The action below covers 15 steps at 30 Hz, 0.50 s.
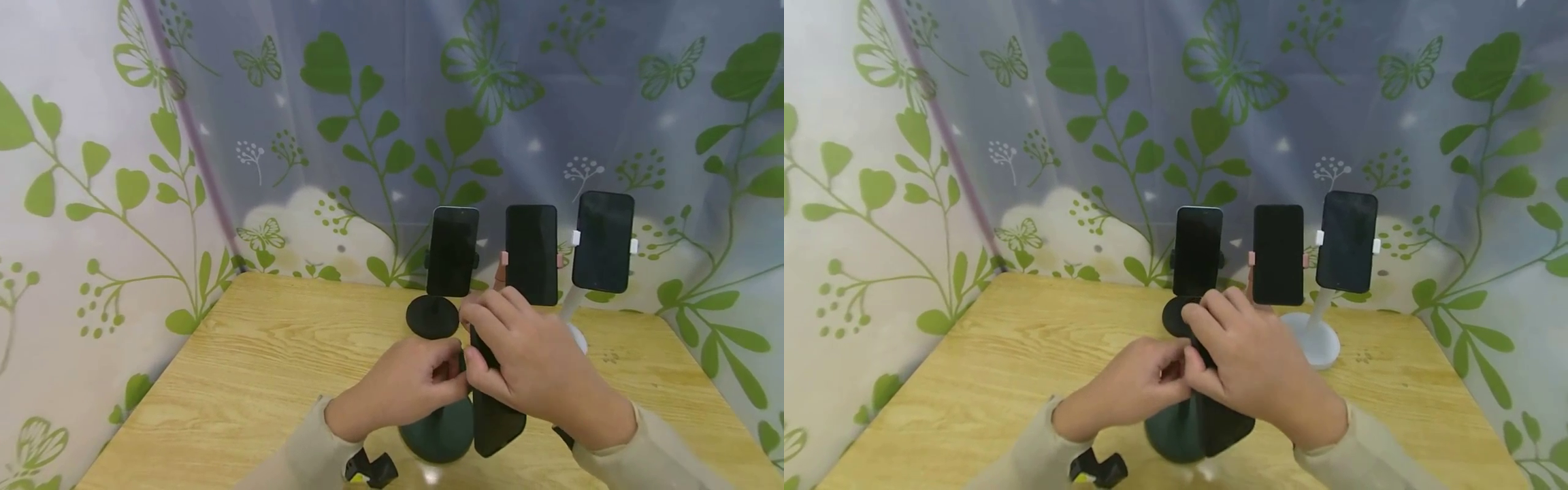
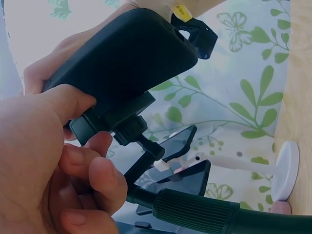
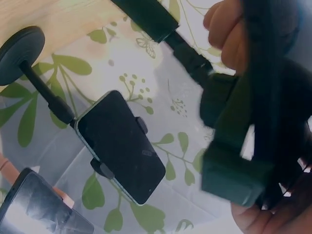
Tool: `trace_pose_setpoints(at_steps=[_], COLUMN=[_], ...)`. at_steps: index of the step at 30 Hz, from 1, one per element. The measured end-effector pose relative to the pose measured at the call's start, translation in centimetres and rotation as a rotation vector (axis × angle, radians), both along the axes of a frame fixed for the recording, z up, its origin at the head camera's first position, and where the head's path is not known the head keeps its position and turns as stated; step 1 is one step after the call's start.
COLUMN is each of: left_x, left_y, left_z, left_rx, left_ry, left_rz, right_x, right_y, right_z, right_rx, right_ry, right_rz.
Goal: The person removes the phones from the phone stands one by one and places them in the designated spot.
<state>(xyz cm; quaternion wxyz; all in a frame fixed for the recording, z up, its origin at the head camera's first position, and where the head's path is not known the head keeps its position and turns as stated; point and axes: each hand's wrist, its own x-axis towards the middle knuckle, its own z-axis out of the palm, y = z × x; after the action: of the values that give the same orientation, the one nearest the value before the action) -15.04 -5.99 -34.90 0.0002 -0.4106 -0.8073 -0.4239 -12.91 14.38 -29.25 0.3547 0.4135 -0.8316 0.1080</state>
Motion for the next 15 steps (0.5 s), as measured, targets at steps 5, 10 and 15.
trace_pose_setpoints(at_steps=[5,10,15], left_x=[0.1,0.1,0.1], left_y=[0.0,0.1,0.2], left_z=[-0.1,-0.1,-0.1], left_rx=[0.003,0.005,0.002], left_ry=[-0.015,-0.019,-0.018], left_rz=[0.006,0.01,0.011], right_x=[0.5,1.1,1.7], right_y=[0.0,0.3,0.6], right_z=[-0.2,-0.3,-0.2], right_rx=[0.009,-0.092,-0.232], right_ry=[0.052,0.17,0.34], right_rz=[0.022,0.1,0.23])
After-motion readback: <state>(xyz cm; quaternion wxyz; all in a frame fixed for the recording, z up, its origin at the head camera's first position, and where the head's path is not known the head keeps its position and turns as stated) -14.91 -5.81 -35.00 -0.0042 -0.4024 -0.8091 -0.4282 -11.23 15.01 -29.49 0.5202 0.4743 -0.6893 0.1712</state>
